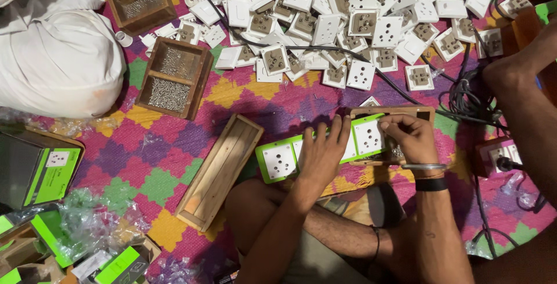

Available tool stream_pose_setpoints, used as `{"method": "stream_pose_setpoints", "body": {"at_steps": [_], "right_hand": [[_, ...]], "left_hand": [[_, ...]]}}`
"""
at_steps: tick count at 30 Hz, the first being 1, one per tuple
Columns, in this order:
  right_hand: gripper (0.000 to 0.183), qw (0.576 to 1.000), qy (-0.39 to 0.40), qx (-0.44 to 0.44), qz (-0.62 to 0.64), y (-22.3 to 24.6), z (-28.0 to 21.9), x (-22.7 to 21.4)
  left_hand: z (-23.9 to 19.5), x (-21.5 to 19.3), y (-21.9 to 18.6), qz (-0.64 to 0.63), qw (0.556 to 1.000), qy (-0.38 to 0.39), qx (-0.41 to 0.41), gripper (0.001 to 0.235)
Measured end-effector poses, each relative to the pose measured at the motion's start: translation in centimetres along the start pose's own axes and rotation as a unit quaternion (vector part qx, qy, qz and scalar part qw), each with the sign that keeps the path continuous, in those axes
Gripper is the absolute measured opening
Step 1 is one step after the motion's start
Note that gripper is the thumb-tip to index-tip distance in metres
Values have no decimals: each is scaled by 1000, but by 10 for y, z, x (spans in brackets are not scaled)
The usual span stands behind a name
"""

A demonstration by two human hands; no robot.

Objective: The person sits on the floor and assembles electrical sockets by inserting white plastic modules into a green plastic frame and securing them with screws. The person repeatedly picks up modules, aligns them in the frame, and tightens screws by hand.

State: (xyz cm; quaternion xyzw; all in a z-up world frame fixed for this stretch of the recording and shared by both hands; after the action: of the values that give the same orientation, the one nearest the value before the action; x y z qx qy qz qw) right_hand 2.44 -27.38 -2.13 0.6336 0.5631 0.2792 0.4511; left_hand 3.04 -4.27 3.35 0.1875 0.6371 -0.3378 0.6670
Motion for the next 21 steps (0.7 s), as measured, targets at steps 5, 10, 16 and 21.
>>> {"method": "stream_pose_setpoints", "body": {"at_steps": [5, 10, 16, 21], "right_hand": [[20, 994, -56, -96, -26, -2, 9, -3], [20, 994, -95, -47, 38, -23, 15, 3], [15, 893, -122, -207, -381, -42, -13, 34], [18, 860, -137, -133, -473, -40, -18, 57]], "left_hand": [[-4, -3, -3, -20, 1000, -10, 13, 112], [-1, 3, 5, -76, 996, 30, -31, 122], [2, -11, 38, -58, 989, -50, -125, 119], [3, -6, 36, -71, 991, -40, -108, 123]]}}
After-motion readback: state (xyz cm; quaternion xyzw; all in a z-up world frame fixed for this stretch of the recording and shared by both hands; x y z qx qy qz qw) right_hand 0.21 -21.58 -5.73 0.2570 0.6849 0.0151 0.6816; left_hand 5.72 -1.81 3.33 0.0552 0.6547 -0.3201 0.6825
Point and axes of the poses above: each hand's wrist, its own z-axis towards the middle knuckle, its own x-axis out of the palm, y = z × x, the point moved 4 cm from there along z, towards the middle knuckle, and after that the axes turned 9 degrees about x, right-handed, at the moved point
